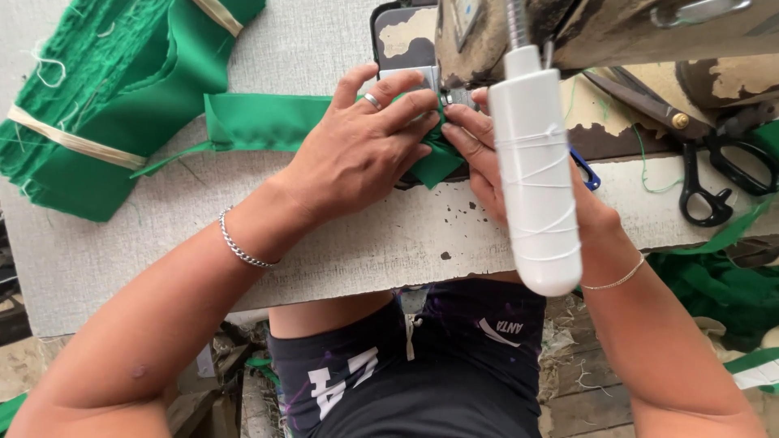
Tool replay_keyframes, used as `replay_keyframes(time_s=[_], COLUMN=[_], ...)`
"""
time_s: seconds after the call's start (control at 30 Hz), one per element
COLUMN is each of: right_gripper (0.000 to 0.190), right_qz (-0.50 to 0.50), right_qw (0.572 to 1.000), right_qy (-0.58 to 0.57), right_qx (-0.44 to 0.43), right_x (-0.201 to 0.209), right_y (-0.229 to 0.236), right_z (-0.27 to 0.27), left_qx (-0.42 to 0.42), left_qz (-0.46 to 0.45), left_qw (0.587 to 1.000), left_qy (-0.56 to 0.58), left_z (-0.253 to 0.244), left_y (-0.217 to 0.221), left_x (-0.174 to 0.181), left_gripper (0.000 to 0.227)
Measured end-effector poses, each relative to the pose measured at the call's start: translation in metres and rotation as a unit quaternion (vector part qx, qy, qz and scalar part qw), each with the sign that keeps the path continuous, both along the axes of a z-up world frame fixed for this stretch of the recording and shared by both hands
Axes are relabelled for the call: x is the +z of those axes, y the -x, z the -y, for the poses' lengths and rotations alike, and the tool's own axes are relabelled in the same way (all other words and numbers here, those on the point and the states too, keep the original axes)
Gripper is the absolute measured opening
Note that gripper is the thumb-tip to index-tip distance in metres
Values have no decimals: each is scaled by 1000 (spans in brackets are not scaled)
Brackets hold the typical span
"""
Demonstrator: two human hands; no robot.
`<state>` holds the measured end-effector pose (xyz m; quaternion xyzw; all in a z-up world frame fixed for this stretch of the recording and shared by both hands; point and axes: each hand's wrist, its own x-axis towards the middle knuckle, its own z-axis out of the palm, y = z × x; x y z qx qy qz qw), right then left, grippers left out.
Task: Sewing green fabric strips onto zippers using an industrial sewing machine.
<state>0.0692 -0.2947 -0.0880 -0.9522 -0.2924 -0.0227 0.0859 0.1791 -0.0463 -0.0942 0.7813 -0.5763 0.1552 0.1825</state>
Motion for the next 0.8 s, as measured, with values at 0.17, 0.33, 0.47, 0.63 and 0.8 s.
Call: replay_keyframes(time_s=[0.17, 0.33, 0.47, 0.63, 0.8], right_gripper=[52, 53, 49, 48, 49], right_qz=[7, 64, 82, 84, 88], right_qw=[998, 996, 996, 996, 994], right_qy=[-55, -53, -5, 7, 52], right_qx=[-15, -16, -34, -26, -26], right_x=[8, 7, 12, 13, 20], right_y=[-2, -4, -2, -4, -7], right_z=[-9, -12, -14, -14, -16], left_qx=[4, -11, -40, -86, -83], left_qz=[-17, -16, -4, -14, -15], left_qw=[1000, 999, 997, 995, 996], left_qy=[4, 44, 68, 45, 1], left_z=[-1, -3, -7, -9, -10], left_y=[0, 0, -2, -7, -11], left_x=[-3, -4, -6, -11, -12], left_gripper=[27, 22, 18, 19, 27])
